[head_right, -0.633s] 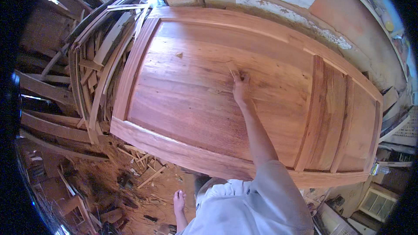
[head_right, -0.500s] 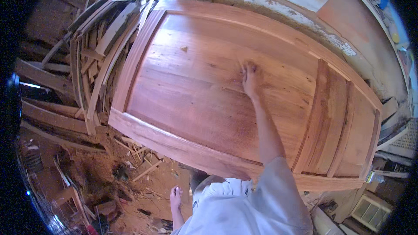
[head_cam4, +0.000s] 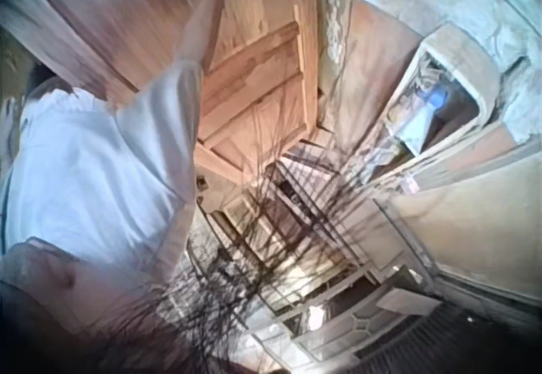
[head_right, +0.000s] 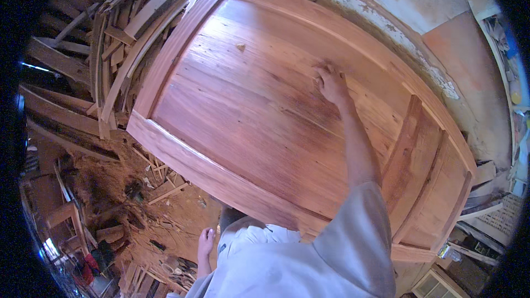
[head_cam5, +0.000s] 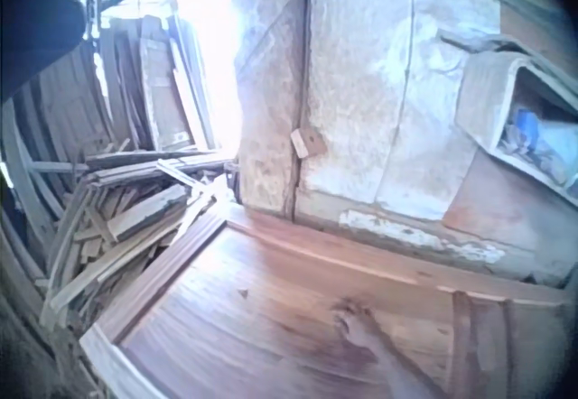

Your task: The person rubs the surface of a wood door panel by hand, applies adhesive from a tube to various points on the panel surface, and then wipes the adhesive across the wood using a small cloth.

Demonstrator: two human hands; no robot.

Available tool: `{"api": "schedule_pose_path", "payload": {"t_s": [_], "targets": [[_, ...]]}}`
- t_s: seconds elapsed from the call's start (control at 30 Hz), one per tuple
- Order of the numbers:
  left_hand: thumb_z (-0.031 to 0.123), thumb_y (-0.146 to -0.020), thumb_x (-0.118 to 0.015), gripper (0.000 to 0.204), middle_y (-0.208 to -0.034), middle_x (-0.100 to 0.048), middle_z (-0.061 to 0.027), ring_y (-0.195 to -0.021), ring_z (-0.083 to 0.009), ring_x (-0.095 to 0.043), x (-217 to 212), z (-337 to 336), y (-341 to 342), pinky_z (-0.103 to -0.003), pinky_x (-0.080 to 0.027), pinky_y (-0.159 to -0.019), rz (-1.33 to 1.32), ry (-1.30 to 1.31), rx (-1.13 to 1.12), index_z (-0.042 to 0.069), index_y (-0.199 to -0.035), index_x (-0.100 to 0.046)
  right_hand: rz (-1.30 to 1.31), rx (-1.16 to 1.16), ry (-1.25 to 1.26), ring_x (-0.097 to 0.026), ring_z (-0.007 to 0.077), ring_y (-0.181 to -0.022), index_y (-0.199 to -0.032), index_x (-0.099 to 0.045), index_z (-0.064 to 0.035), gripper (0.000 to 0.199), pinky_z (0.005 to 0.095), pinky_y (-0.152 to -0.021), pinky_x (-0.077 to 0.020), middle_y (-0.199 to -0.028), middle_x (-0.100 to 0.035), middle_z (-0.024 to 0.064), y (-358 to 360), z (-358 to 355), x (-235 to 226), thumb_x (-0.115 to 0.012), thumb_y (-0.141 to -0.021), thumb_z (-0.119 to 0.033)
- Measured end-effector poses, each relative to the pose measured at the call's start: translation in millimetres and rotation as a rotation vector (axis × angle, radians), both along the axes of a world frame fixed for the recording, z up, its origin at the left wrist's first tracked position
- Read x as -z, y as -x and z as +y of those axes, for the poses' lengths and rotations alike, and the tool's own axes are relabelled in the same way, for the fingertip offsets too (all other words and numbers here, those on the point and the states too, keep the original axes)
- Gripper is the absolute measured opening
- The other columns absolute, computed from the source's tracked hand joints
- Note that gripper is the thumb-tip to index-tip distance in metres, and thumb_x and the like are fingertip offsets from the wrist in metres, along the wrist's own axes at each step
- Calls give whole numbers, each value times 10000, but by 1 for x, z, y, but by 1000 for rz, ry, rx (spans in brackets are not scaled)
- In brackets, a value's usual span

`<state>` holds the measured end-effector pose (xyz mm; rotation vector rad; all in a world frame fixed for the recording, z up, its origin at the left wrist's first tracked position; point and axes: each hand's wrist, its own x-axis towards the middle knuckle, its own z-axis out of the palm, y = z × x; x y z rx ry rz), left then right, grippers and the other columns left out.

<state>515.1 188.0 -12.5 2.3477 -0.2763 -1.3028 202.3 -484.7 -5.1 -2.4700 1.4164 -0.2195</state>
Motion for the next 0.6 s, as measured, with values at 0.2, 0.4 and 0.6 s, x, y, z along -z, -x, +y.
{"api": "schedule_pose_path", "payload": {"t_s": [0.2, 0.4, 0.6], "targets": [[300, -968, -520, 379, -1059, -645, -172, -957, -240, -625, -11, -58, -16, -356, -487, -855, -59, 46, 168, -14, -1175, -564, 35, 29, -92, -442, 350, -1237, -1299, -506, -190, 396, 509, -964, -386, -1273, -506, 156, 0, 36, -26, -562, -907, -184], [298, -972, -517, 386, -1096, -634, -151, -976, -217, -609, -11, -54, -35, -342, -478, -872, -22, 129, -16, -7, -1206, -551, 8, 98, 182, -527, 333, -1047, -1300, -530, -168, 376, 494, -941, -393, -1165, -510, 159, 18, 90, -26, -554, -925, -182], [312, -955, -537, 393, -1081, -642, -187, -984, -253, -618, -19, -47, -26, -362, -474, -876, -94, -29, 192, -9, -1180, -567, 76, 17, 92, -442, 344, -1169, -1277, -549, -175, 370, 474, -946, -381, -1203, -485, 124, 2, 109, -13, -579, -909, -199]]}}
